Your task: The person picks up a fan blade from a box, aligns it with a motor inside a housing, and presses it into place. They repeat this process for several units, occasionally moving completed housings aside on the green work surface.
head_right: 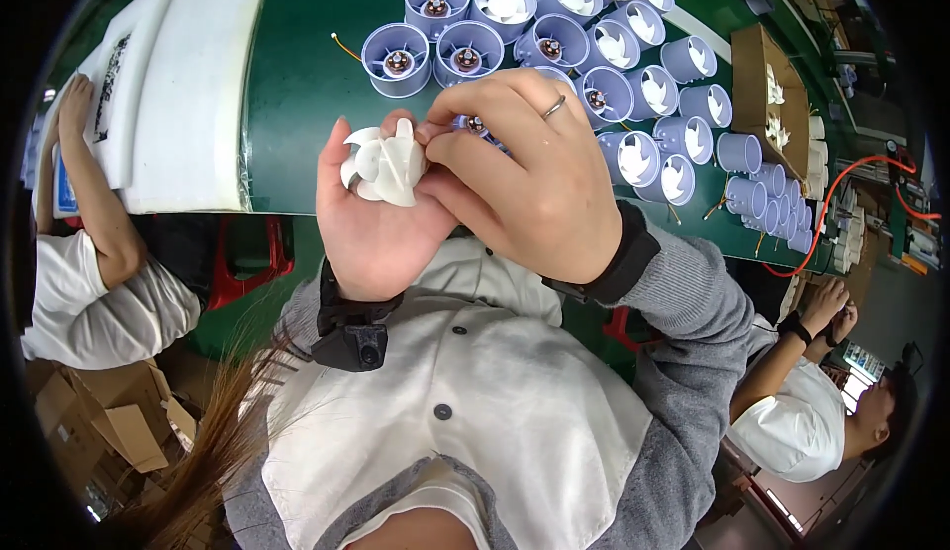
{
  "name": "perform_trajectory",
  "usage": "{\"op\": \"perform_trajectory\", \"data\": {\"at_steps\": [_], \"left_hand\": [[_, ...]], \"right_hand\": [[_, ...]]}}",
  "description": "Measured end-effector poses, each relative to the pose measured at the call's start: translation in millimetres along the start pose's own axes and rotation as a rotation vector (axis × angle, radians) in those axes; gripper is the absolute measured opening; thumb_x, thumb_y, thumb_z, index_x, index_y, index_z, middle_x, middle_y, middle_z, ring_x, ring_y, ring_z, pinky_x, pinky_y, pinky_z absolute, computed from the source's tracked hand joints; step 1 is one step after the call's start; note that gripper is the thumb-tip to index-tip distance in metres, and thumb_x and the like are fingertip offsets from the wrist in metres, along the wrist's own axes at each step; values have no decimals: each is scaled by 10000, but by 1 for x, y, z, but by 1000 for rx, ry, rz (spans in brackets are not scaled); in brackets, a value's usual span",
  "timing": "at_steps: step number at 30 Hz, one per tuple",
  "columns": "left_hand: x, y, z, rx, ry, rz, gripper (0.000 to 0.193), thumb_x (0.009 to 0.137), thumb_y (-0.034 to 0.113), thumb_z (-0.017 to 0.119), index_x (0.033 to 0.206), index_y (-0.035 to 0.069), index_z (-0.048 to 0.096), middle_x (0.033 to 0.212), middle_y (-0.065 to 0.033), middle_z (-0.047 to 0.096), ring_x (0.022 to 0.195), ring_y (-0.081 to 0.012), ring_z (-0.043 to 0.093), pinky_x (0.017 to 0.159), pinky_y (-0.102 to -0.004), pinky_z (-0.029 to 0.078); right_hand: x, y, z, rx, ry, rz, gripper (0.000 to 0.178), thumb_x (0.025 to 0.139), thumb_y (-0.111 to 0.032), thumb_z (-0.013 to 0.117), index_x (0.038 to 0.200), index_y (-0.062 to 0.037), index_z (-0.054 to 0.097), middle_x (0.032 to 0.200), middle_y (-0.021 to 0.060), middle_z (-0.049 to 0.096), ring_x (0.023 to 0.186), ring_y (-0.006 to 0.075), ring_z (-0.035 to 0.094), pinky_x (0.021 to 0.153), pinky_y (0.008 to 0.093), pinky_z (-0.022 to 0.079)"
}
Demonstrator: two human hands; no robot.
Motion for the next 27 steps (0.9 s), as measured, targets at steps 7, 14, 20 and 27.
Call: {"op": "perform_trajectory", "data": {"at_steps": [7, 14, 20, 27], "left_hand": [[-4, -3, 6, 14, 76, 2, 415, 942, 469, 351, 1009, 102, 531, 1108, -83, 563, 1080, -225, 498, 926, -406, 371], [-11, 25, -7, 183, 218, 68, 402, 940, 475, 365, 956, 102, 517, 1055, -72, 544, 1021, -217, 497, 864, -371, 391], [-18, 71, -1, 290, 88, 253, 449, 944, 491, 348, 946, 72, 511, 968, -55, 509, 800, -163, 429, 651, -289, 360], [-17, 72, -7, 352, 74, 214, 548, 948, 551, 341, 1029, 40, 520, 959, -39, 505, 693, -121, 364, 528, -243, 289]], "right_hand": [[1, -6, -4, -12, 124, -107, 351, 589, -39, 751, 921, -48, 638, 991, 107, 604, 879, 264, 578, 754, 358, 444], [8, 16, -22, 40, -37, 65, 301, 638, -102, 730, 928, -65, 660, 868, 63, 610, 808, 225, 578, 690, 329, 447], [4, 43, 6, -108, -263, 128, 284, 640, -8, 700, 920, -18, 652, 847, 89, 602, 758, 257, 576, 663, 344, 454], [6, 50, 40, -182, -465, 73, 260, 658, -8, 686, 917, 1, 662, 787, 96, 574, 774, 292, 573, 661, 386, 472]]}}
Point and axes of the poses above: each hand's wrist, its own x-axis towards the middle knuckle, its own z-axis out of the palm, y = z × x, the point moved 8 cm from there along x, towards the middle knuckle
